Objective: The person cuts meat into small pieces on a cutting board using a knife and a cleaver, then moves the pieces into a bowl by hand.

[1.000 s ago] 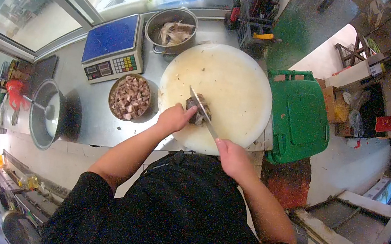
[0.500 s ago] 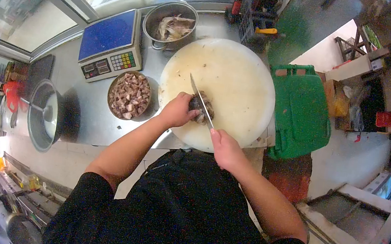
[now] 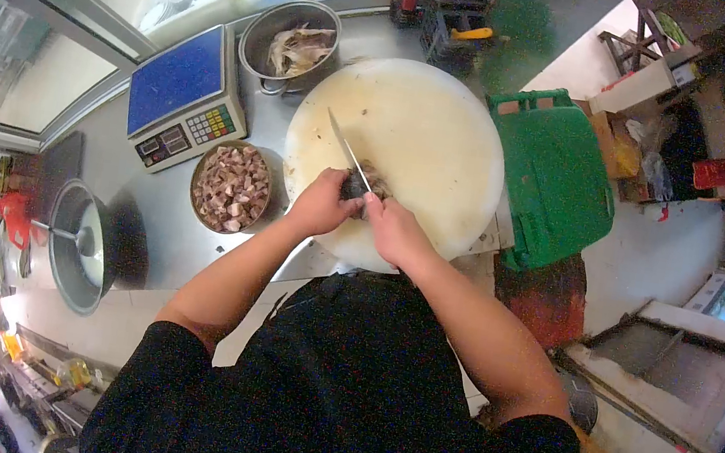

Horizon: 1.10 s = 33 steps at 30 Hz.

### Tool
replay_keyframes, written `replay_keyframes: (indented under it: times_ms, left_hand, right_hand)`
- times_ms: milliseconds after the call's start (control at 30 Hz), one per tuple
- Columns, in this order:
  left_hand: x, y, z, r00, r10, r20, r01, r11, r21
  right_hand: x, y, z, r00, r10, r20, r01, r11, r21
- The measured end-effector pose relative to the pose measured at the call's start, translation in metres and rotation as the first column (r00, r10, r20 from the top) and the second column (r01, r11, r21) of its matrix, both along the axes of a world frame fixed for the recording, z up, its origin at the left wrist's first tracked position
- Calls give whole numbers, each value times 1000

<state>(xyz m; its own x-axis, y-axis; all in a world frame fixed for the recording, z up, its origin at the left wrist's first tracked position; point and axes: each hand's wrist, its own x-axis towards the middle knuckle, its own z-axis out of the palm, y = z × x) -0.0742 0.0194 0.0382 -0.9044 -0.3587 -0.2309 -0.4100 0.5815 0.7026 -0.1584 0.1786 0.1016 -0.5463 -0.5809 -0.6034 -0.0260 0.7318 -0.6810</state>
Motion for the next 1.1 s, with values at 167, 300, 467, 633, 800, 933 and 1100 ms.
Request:
replay_keyframes:
  times_ms: [167, 300, 467, 633, 800, 933, 1100]
  left_hand:
    - [10, 30, 10, 989, -87, 122, 110, 974, -197]
    - [13, 44, 7, 994, -41, 104, 58, 985, -160]
    - [16, 46, -15, 998, -50, -31, 38, 948, -316]
    - [11, 41, -16, 997, -55, 57, 68, 966, -251]
    - [15, 48, -23, 980, -3, -201, -80, 912, -403]
    - [11, 34, -31, 959, 116, -261, -168, 967, -191]
    - [2, -8, -25, 857, 296, -421, -328, 945, -3]
  right_hand:
    - [3, 7, 1, 996, -12, 85, 13, 1000, -13]
    - [7, 32, 10, 989, 19, 149, -25, 999, 36]
    - [10, 44, 15, 995, 56, 80, -62, 995, 78]
    - [-2, -3, -7, 993, 39, -111, -45, 998, -51]
    - [6, 29, -27, 973, 70, -220, -77, 997, -25]
    - [4, 65, -10, 987, 47, -156, -45, 999, 18]
    - [-2, 92, -12, 975, -32, -218, 40, 999, 33]
